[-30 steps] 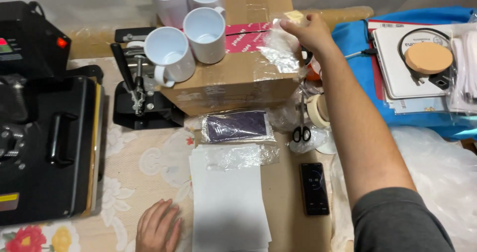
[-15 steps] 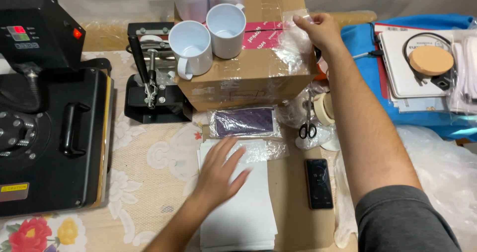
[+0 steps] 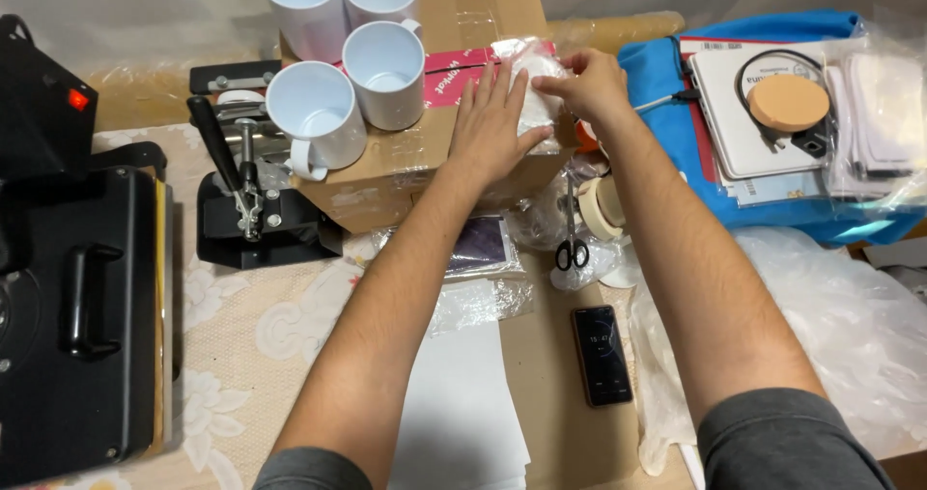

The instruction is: Preparing materials and operating a manual heat press for printing designs, including substrate alignment and machine cycling.

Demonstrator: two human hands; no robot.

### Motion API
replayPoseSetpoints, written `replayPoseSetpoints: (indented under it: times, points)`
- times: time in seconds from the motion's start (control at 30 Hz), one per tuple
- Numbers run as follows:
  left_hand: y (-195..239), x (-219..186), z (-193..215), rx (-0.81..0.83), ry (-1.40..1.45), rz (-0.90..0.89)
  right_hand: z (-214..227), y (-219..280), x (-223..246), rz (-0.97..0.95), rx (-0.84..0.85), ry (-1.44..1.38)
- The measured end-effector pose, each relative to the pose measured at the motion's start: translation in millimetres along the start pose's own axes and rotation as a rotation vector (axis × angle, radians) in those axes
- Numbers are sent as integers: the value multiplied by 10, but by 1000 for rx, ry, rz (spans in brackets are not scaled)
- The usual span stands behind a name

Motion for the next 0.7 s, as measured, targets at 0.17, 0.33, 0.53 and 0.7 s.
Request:
replayPoseSetpoints:
  times: [0.17, 0.33, 0.53, 0.7]
  points:
    - [-2, 44, -96, -92, 79, -27, -43, -36, -44, 0, 31, -43]
    - [-13, 90, -143, -182, 106, -58, -15, -10, 108, -50, 35, 186]
    - [15, 66, -74, -188, 185, -41, -66, 2, 217, -77, 113, 189]
    - [-21, 129, -175, -190, 196, -25, -44, 45, 287, -43, 132, 77]
Point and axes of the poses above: each hand's wrist, its own y-axis away from the middle knuckle, its own z-axis out of the back of the hand, x = y × z, the point moved 4 cm from there along -y, towards the middle knuckle, and after that the axes turned 7 degrees about y, right-handed, at the moved point
